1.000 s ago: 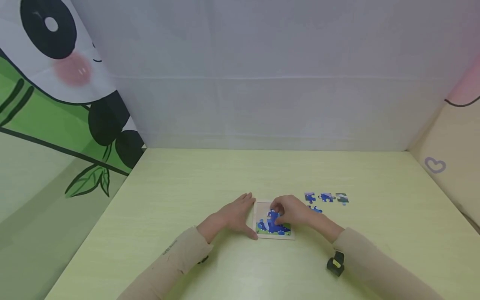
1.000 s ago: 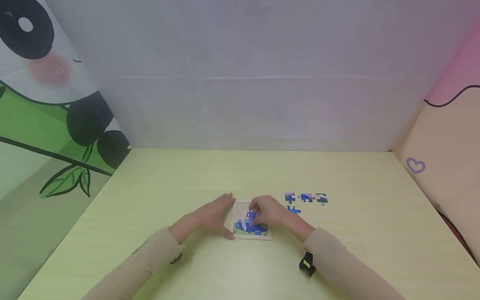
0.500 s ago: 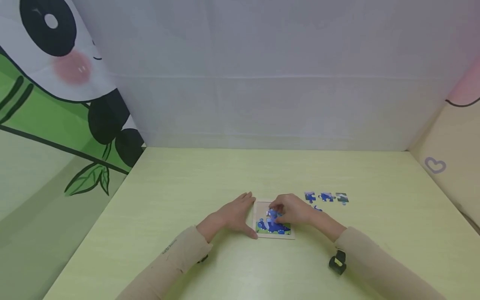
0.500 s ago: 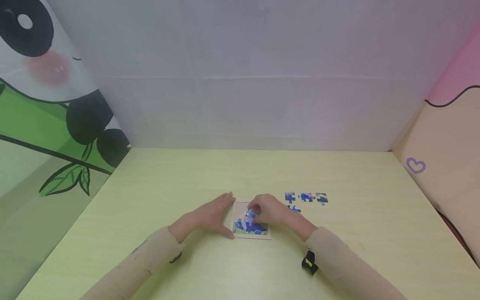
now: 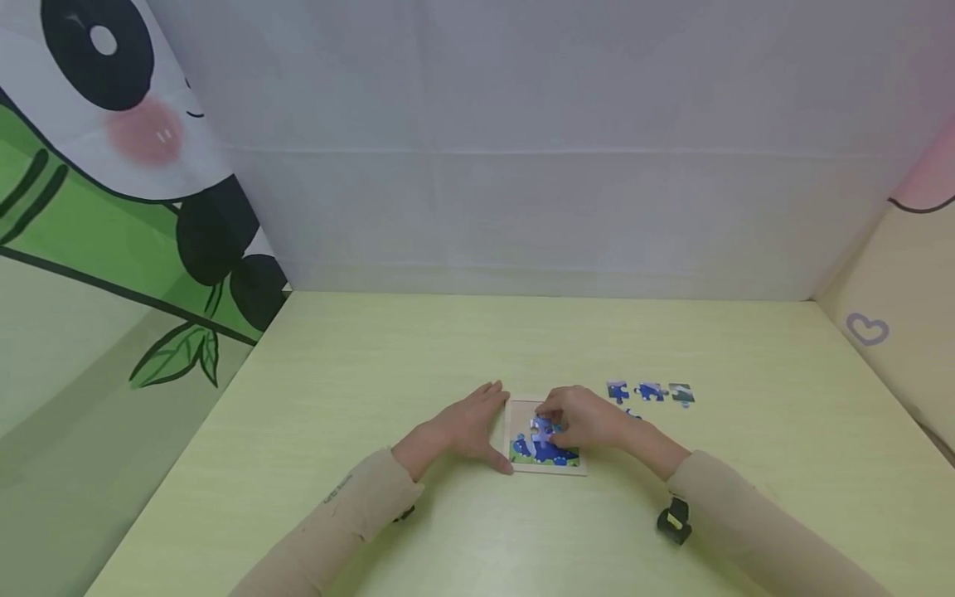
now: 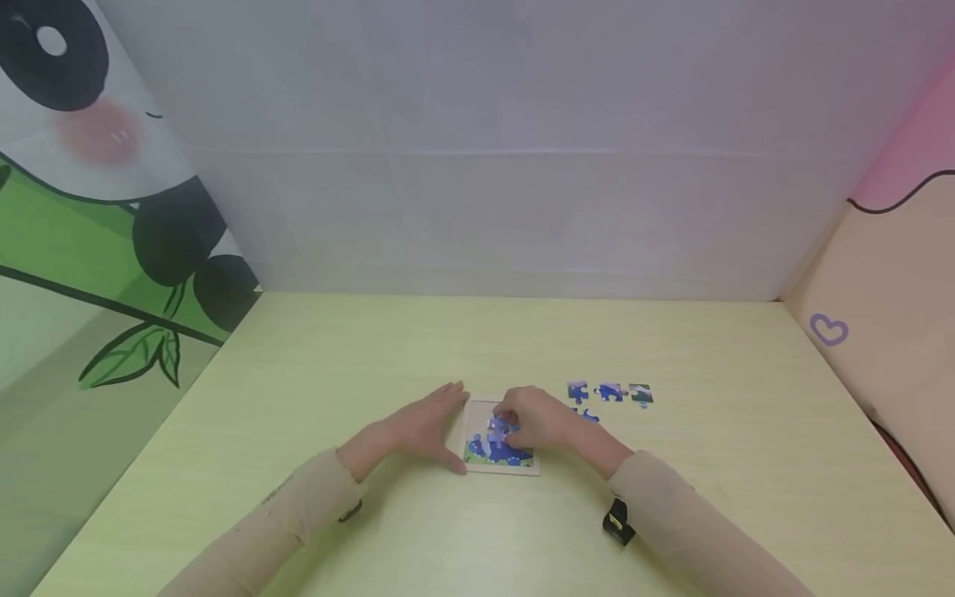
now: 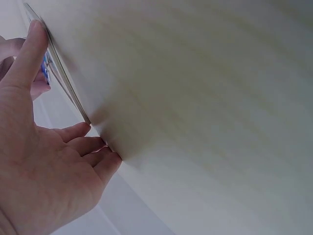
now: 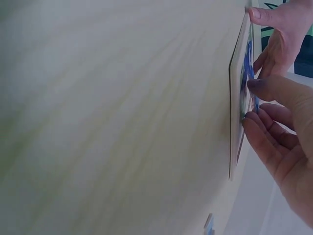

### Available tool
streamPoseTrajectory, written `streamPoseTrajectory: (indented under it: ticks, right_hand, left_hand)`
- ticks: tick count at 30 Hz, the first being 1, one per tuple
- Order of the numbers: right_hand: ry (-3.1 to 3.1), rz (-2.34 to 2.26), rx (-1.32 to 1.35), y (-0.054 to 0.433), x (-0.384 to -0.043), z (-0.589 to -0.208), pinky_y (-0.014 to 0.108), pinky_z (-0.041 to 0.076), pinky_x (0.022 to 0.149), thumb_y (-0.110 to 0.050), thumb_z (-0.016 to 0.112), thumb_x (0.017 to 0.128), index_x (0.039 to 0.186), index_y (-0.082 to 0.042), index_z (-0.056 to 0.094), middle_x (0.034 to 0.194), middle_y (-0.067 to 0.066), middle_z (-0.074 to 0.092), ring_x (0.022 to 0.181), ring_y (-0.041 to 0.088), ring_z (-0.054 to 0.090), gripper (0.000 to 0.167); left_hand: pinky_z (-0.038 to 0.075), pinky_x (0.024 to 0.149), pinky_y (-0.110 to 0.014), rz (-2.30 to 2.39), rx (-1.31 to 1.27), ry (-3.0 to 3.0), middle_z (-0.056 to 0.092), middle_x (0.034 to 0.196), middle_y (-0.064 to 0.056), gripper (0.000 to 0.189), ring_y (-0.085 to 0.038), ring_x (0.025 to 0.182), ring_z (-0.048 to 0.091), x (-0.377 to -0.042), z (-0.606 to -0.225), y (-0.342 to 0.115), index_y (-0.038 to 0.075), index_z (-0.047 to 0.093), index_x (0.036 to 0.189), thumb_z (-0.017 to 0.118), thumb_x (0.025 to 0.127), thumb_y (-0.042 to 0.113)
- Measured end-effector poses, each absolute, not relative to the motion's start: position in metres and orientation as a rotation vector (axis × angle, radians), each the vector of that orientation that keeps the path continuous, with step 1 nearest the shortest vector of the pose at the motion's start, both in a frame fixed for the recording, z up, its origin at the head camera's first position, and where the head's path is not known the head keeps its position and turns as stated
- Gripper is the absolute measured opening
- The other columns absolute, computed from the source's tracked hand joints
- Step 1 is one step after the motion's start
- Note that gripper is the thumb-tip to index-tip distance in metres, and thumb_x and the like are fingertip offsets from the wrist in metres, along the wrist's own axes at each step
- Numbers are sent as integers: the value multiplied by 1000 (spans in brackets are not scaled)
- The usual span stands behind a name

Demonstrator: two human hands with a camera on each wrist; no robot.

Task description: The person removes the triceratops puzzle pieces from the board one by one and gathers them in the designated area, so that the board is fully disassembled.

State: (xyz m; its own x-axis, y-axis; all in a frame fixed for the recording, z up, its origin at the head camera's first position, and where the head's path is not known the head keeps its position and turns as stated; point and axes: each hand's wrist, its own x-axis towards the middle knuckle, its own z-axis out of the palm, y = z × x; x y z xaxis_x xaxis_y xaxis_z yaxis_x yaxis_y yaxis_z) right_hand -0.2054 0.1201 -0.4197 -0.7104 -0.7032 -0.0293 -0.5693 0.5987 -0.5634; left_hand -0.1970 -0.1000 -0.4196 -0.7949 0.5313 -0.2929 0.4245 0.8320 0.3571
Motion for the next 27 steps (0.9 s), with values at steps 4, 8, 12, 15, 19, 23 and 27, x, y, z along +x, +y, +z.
streamPoseTrajectory:
  ticks: [4,8,12,15,19,23,27]
  right_hand:
    - [2581,-794,-1041,121,-206,-421,17,48,60,-9,72,74,110,3,63,87,-1,60,72,10,53,39]
    - [2585,-807,-1057,122,-205,-422,17,48,60,-9,71,74,110,3,63,87,0,60,72,10,53,39]
    - [2580,-829,-1071,124,-205,-422,18,50,62,-9,71,75,110,3,63,90,1,60,74,12,55,37]
    - [2584,-842,-1070,126,-206,-422,18,51,65,-9,70,75,109,2,63,93,2,61,78,12,57,36]
    - [2584,-858,-1051,130,-206,-421,18,52,66,-10,70,76,110,1,63,96,2,61,80,12,59,36]
    - [2597,-867,-1010,136,-203,-416,19,52,68,-12,69,78,111,-1,63,97,0,61,84,13,59,36]
    - [2631,-866,-986,146,-201,-412,21,53,70,-12,68,79,110,-2,64,97,-1,61,85,13,58,33]
  left_hand:
    - [21,110,-41,385,722,2628,14,150,-13,110,-26,138,10,-198,-421,-100,5,24,142,76,60,56]
    - [21,110,-40,375,719,2630,15,150,-13,110,-26,138,10,-199,-422,-100,5,24,142,76,60,57]
    - [21,110,-40,369,717,2630,15,150,-13,110,-26,138,10,-199,-421,-99,5,24,142,76,60,56]
    - [20,111,-40,369,722,2628,14,150,-13,110,-26,138,10,-198,-420,-99,5,24,142,76,60,56]
    - [19,111,-39,362,726,2629,14,150,-14,110,-26,138,10,-198,-418,-98,4,24,142,76,61,55]
    - [19,111,-39,355,714,2625,14,150,-13,110,-26,138,10,-197,-417,-98,4,23,143,76,60,55]
    - [18,111,-39,347,707,2625,14,151,-12,111,-25,138,10,-197,-417,-98,5,23,143,77,60,55]
